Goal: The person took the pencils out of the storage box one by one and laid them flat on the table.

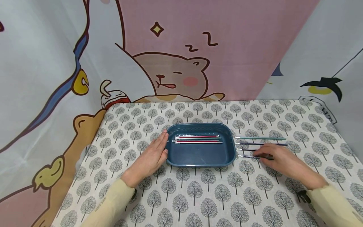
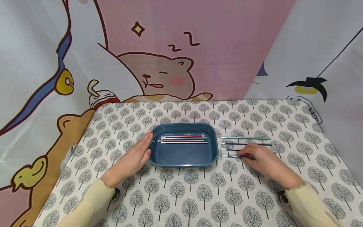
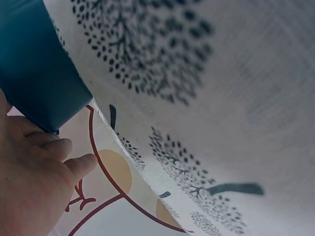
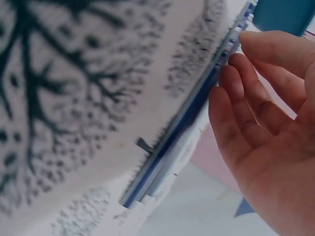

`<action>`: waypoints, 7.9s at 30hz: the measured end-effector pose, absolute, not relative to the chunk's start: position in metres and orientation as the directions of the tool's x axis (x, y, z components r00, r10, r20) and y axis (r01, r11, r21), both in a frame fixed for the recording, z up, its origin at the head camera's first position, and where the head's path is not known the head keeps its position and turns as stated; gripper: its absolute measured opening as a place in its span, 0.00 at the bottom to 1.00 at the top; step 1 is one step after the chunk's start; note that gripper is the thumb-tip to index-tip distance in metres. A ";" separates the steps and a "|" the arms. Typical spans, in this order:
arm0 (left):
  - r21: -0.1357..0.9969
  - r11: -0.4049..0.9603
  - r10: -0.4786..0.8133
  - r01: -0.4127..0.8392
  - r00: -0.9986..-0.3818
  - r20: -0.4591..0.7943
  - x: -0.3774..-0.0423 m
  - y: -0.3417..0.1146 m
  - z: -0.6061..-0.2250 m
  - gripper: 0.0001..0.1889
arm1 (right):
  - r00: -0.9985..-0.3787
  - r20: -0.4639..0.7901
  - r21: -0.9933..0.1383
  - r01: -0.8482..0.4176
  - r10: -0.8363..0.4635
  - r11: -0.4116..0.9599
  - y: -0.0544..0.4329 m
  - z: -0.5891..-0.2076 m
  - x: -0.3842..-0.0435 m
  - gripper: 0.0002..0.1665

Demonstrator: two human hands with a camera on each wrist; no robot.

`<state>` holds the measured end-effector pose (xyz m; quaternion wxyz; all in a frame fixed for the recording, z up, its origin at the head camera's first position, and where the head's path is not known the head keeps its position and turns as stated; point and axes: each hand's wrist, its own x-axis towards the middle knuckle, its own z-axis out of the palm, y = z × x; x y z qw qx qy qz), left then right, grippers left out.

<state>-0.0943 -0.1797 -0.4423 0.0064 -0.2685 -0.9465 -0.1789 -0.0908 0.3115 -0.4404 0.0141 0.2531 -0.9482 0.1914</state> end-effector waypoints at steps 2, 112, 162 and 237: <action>0.332 0.792 0.507 0.512 -0.855 0.107 -0.094 -0.180 -0.442 0.33 | -0.876 0.141 -0.354 -0.480 -0.462 0.803 0.311 -0.436 -0.087 0.20; 0.318 0.792 0.494 0.521 -0.853 0.169 -0.088 -0.178 -0.442 0.33 | -0.772 -0.003 -0.503 -0.548 -0.635 0.668 0.105 -0.438 -0.144 0.26; 0.315 0.799 0.493 0.513 -0.858 0.146 -0.088 -0.178 -0.442 0.33 | -0.775 0.091 -0.518 -0.574 -0.626 0.634 0.109 -0.438 -0.140 0.10; 0.326 0.791 0.497 0.518 -0.854 0.150 -0.087 -0.177 -0.442 0.33 | -0.746 0.525 -0.411 -0.643 -0.409 0.646 0.227 -0.349 -0.065 0.26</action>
